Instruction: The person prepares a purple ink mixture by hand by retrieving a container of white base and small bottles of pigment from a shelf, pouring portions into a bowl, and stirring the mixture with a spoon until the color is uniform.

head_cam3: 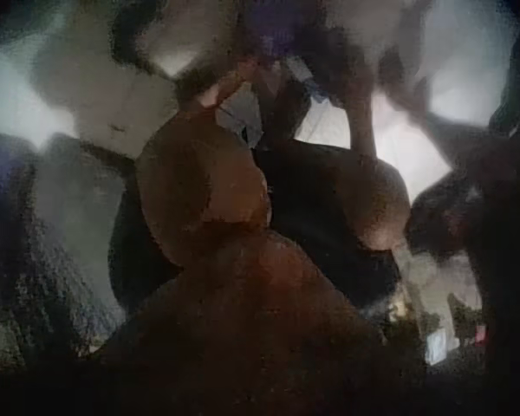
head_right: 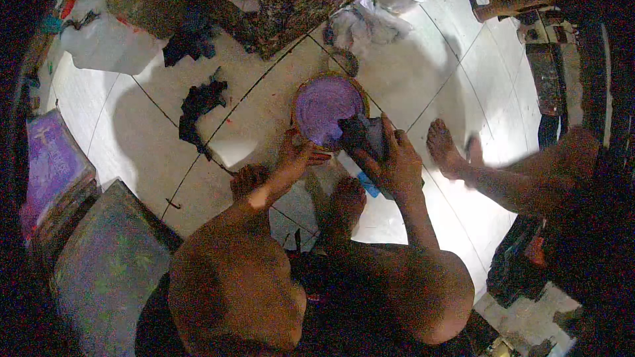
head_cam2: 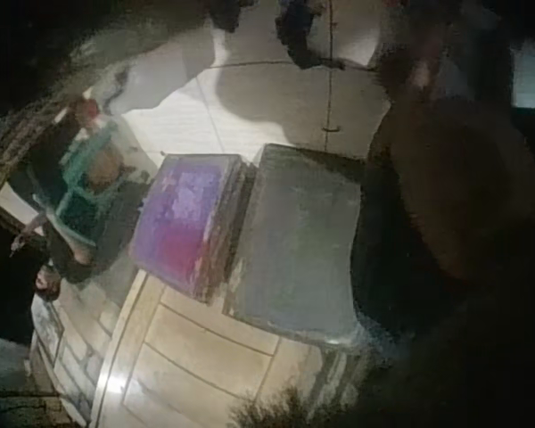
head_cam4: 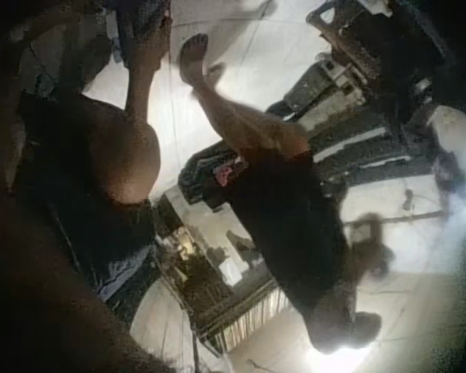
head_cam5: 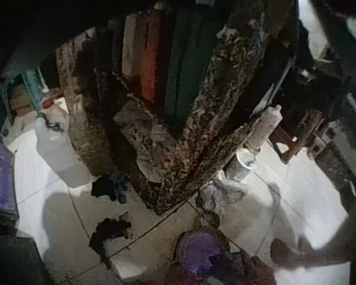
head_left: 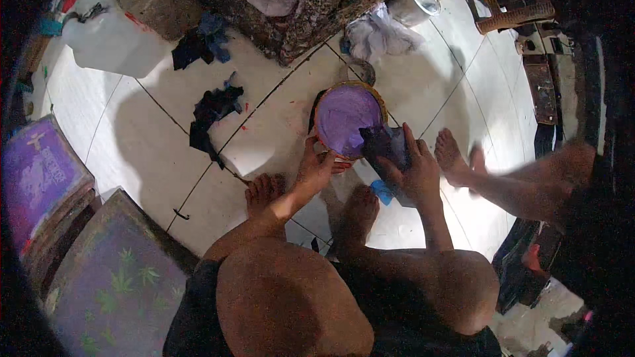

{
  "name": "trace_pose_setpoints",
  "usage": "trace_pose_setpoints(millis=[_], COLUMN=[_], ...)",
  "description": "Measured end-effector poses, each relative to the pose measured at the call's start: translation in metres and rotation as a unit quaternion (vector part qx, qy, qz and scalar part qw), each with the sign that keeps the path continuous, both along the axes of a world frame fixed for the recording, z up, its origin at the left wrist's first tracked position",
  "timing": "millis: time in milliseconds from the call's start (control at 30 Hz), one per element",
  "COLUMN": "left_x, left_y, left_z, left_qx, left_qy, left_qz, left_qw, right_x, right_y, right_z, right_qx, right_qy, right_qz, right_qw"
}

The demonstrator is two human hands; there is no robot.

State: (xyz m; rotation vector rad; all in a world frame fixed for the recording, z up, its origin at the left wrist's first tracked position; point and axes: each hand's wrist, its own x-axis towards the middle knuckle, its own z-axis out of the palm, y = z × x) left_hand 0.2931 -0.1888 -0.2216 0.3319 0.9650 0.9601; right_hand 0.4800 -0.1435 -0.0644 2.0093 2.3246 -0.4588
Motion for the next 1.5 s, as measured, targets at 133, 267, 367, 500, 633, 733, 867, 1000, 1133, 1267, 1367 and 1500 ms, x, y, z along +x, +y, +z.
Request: trace_pose_setpoints(millis=[133,267,367,500,633,733,867,1000,1133,1267,1367,1500], left_x=[-0.003,0.001,-0.004,-0.001,0.001,0.0,-0.002,0.0,-0.005,-0.008,-0.01,-0.003], left_y=[0.0,-0.003,-0.004,-0.008,-0.001,-0.002,-0.002,-0.001,0.0,0.004,0.001,0.0], left_z=[-0.003,-0.008,-0.008,-0.033,-0.013,-0.011,-0.017,-0.016,-0.006,0.005,-0.004,-0.007], left_qx=[-0.002,0.024,0.016,0.05,0.02,0.004,0.0,0.017,0.032,0.014,0.044,0.029], left_qy=[-0.003,-0.02,0.015,0.051,-0.008,-0.005,0.013,0.0,0.002,0.003,0.007,0.008], left_qz=[0.004,-0.009,-0.002,0.02,0.005,0.006,0.007,-0.005,-0.006,-0.018,-0.01,-0.002], left_qw=[1.0,0.999,1.0,0.997,1.0,1.0,1.0,1.0,0.999,1.0,0.999,1.0], right_x=[-0.004,0.0,-0.005,0.005,0.009,0.009,0.003,0.0,0.0,0.001,0.002,0.018], right_y=[0.005,0.004,0.006,0.004,0.004,0.006,0.009,0.01,0.011,0.012,0.012,0.008], right_z=[-0.002,-0.001,0.0,-0.008,0.004,0.004,0.004,0.01,0.008,0.006,0.004,-0.008], right_qx=[0.011,0.005,-0.004,0.03,0.026,0.04,0.027,0.02,-0.003,0.013,0.013,0.041], right_qy=[0.008,0.004,0.015,0.07,0.052,0.044,0.03,0.006,-0.025,0.009,0.065,0.151], right_qz=[0.018,0.007,0.003,-0.006,-0.033,-0.006,-0.008,-0.008,-0.003,-0.005,-0.018,-0.024], right_qw=[1.0,1.0,1.0,0.997,0.998,0.998,0.999,1.0,1.0,1.0,0.998,0.987])
